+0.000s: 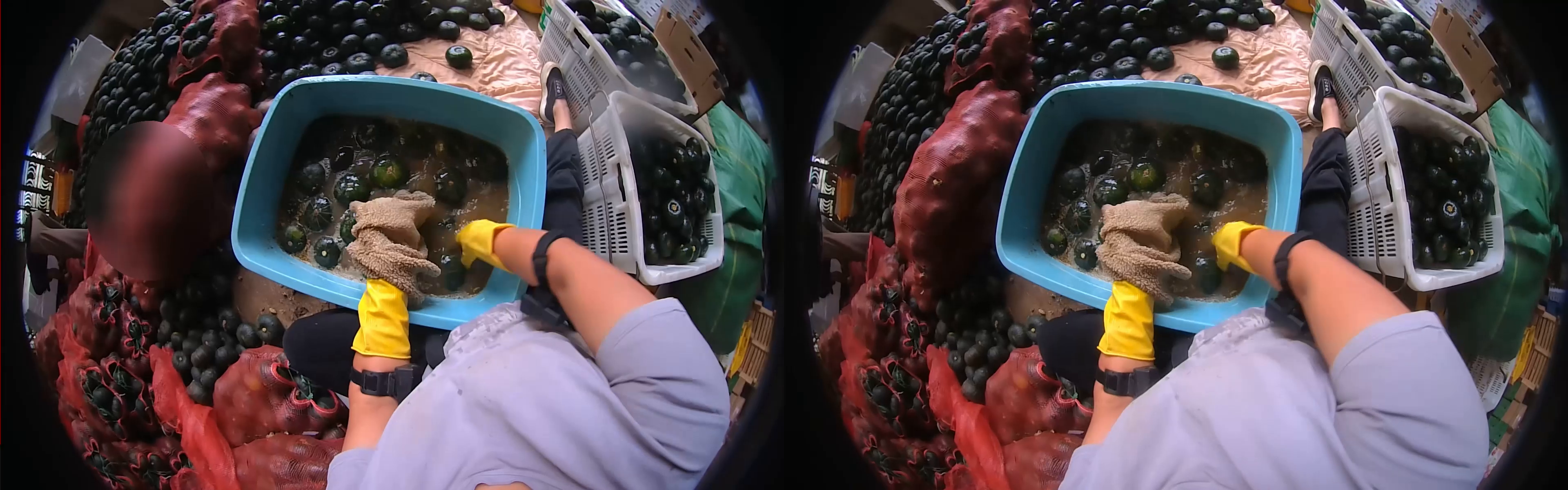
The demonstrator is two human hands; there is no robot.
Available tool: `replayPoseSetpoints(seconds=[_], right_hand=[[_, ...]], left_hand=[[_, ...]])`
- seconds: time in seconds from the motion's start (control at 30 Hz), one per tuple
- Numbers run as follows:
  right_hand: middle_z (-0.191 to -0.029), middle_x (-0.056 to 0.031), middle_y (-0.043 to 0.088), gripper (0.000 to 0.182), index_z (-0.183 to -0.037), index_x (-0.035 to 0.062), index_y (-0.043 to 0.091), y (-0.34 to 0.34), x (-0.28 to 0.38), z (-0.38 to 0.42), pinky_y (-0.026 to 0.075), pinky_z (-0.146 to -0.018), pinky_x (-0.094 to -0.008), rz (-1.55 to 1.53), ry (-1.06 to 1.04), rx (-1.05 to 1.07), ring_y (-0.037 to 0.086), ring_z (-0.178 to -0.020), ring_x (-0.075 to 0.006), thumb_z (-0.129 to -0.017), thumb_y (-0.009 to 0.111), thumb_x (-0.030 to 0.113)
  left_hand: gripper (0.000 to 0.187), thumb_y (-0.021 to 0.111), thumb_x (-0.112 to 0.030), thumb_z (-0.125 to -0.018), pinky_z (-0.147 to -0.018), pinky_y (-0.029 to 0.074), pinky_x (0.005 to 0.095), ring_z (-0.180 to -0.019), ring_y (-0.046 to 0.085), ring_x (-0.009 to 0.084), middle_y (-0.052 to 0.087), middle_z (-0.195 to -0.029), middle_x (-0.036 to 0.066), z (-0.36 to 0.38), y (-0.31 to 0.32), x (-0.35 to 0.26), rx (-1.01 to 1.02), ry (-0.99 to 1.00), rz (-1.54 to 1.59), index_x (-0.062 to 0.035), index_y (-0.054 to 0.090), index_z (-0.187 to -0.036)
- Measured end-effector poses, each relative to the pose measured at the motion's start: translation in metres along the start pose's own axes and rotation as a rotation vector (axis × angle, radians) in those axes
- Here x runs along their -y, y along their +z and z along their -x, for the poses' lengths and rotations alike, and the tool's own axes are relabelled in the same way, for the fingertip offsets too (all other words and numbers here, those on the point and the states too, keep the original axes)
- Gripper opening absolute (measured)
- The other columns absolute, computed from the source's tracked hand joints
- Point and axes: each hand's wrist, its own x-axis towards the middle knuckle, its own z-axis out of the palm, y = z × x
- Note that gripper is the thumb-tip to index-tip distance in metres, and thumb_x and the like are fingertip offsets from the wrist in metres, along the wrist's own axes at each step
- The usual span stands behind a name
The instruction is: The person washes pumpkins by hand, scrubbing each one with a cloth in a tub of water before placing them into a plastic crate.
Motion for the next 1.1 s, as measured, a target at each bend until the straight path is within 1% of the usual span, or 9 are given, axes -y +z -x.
replayPoseSetpoints(seconds=[0.13,0.2,0.3,0.47,0.57,0.77,0.87,1.0,1.1], right_hand=[[-0.159,-0.0058,0.046,0.07,-0.151,0.0139,0.054,-0.031,0.001,0.043,0.052,-0.109,-0.0509,-1.09,-0.215,0.101,0.053,-0.14,-0.0249,-0.093,0.079,0.043],[-0.133,-0.0081,0.066,0.054,-0.15,0.0148,0.053,-0.031,-0.012,0.047,0.056,-0.105,-0.0433,-1.628,-0.746,0.046,0.065,-0.121,-0.0213,-0.102,0.07,0.034],[-0.134,-0.0092,0.065,0.041,-0.141,0.0112,0.06,-0.044,0.02,0.096,0.048,-0.113,-0.0417,-1.921,-0.911,-0.082,0.064,-0.125,-0.0218,-0.104,0.068,0.026],[-0.137,-0.0184,0.063,0.05,-0.135,0.007,0.062,-0.025,0.09,0.064,0.04,-0.118,-0.0433,-0.712,-0.976,-1.279,0.055,-0.136,-0.0315,-0.09,0.079,0.02],[-0.132,-0.0204,0.063,0.049,-0.134,0.0053,0.063,-0.064,0.102,0.055,0.046,-0.11,-0.0424,-1.19,-0.493,-1.117,0.059,-0.126,-0.0343,-0.092,0.078,0.026],[-0.138,-0.0176,0.06,0.051,-0.132,0.0079,0.063,-0.02,0.107,0.077,0.04,-0.116,-0.0452,-0.603,-0.938,-1.306,0.054,-0.134,-0.0355,-0.086,0.083,0.019],[-0.135,-0.0172,0.062,0.05,-0.13,0.009,0.065,-0.053,0.1,0.041,0.042,-0.115,-0.0444,-0.745,-0.434,-1.539,0.056,-0.131,-0.0354,-0.086,0.083,0.023],[-0.142,-0.0148,0.062,0.047,-0.138,0.0082,0.064,-0.035,0.091,0.1,0.043,-0.114,-0.0416,-0.838,-0.919,-0.824,0.059,-0.131,-0.0324,-0.097,0.074,0.03],[-0.136,-0.0194,0.065,0.042,-0.137,0.0018,0.062,-0.059,0.072,0.072,0.048,-0.108,-0.0404,-0.686,-0.666,-0.972,0.062,-0.126,-0.0354,-0.103,0.065,0.026]], left_hand=[[0.051,0.074,-0.044,-0.081,-0.109,0.043,0.0515,-0.115,0.068,0.0295,0.074,-0.114,0.009,0.019,0.043,0.002,-0.376,-0.264,0.101,-0.0213,0.072,-0.127],[0.048,0.073,-0.043,-0.083,-0.111,0.042,0.0503,-0.119,0.065,0.0284,0.073,-0.117,0.008,0.012,0.039,0.0,-0.267,-0.353,0.158,-0.022,0.072,-0.126],[0.049,0.074,-0.036,-0.082,-0.108,0.045,0.0468,-0.125,0.059,0.0302,0.068,-0.125,0.011,-0.004,-0.047,-0.007,0.125,-0.323,0.235,-0.0178,0.068,-0.127],[0.084,0.083,-0.045,-0.071,-0.118,0.037,0.0503,-0.138,0.051,0.0352,0.058,-0.142,0.018,0.021,0.042,-0.019,-0.663,-0.056,0.661,-0.0051,0.055,-0.139],[0.092,0.081,-0.045,-0.078,-0.119,0.037,0.0442,-0.142,0.047,0.0332,0.051,-0.151,0.02,0.024,0.051,-0.029,-0.584,-0.236,0.766,-0.0014,0.044,-0.151],[0.075,0.072,-0.048,-0.089,-0.113,0.043,0.0414,-0.126,0.058,0.0314,0.057,-0.139,0.017,0.039,0.004,-0.011,-0.619,-0.127,1.064,0.0003,0.05,-0.142],[0.077,0.082,-0.035,-0.079,-0.107,0.048,0.0408,-0.118,0.064,0.0316,0.059,-0.132,0.022,0.018,-0.006,-0.027,-0.574,-0.362,0.67,0.0022,0.052,-0.139],[0.115,0.098,-0.031,-0.051,-0.109,0.048,0.0372,-0.122,0.062,0.0291,0.06,-0.137,0.018,0.035,0.016,-0.005,-0.674,-0.034,1.163,-0.0014,0.047,-0.149],[0.144,0.103,-0.036,-0.034,-0.115,0.045,0.039,-0.127,0.06,0.0354,0.062,-0.135,0.017,0.038,0.024,-0.011,-0.618,-0.168,0.757,-0.0051,0.039,-0.16]])
